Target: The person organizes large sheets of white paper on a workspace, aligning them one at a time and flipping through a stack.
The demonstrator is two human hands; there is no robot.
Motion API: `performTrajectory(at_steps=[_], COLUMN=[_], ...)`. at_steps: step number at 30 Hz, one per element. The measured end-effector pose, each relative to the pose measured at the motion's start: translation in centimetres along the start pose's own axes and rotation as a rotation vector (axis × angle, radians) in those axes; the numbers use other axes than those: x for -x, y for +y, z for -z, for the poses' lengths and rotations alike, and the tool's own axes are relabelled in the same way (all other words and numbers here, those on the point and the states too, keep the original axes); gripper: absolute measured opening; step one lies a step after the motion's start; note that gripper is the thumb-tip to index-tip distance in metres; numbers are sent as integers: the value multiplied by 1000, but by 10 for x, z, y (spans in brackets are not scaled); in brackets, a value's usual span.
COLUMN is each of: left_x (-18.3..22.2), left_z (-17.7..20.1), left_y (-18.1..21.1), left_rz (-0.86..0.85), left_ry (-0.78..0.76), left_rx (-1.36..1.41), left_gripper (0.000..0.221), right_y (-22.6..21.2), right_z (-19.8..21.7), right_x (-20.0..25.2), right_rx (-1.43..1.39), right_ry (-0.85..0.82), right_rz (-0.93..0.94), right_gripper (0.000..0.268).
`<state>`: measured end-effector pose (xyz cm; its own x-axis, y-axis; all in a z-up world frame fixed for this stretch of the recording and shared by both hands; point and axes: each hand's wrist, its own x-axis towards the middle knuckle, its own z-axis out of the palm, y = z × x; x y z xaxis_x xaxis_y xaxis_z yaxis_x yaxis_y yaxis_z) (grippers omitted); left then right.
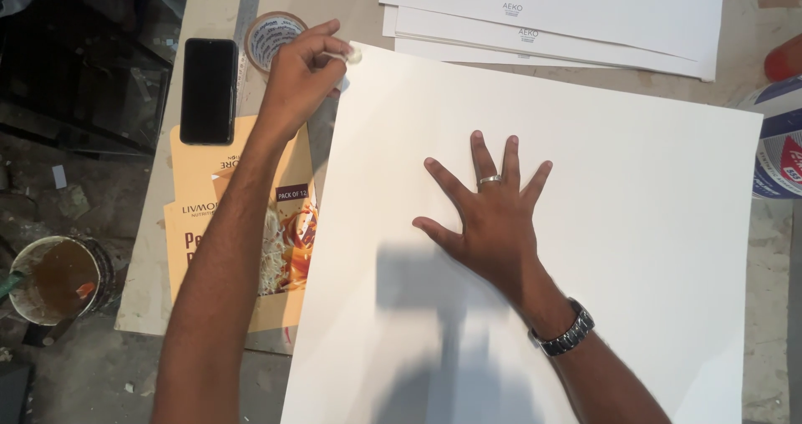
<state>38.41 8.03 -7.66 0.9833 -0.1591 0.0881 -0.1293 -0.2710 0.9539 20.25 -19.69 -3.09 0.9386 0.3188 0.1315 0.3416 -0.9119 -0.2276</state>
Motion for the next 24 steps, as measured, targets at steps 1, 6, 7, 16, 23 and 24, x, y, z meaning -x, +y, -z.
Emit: performTrajectory(at_steps=[1,6,7,16,23,24], left_x=[1,14,18,-14,-11,-6], left_z=[2,9,12,2,0,0], left_y=[-1,0,-1,-11,-16,-15], left_rz=[-8,-10,-39,-20,3,12], left_ry=[-10,-46,-38,-47,-27,-26], left_rx=[-22,122,260,183,134,113], left_gripper=[23,23,26,28,23,21], right_y=[0,-1,-2,-4,-2,-2], right_z=[0,3,3,7,3,3], right_x=[0,-1,-1,-2,-1,0], right_rx=[-1,-2,-3,-14,-2,-4], right_ry=[18,23,22,18,50,56], right_rz=[12,11,21,2,33,34], right_gripper=[72,72,72,71,70,70])
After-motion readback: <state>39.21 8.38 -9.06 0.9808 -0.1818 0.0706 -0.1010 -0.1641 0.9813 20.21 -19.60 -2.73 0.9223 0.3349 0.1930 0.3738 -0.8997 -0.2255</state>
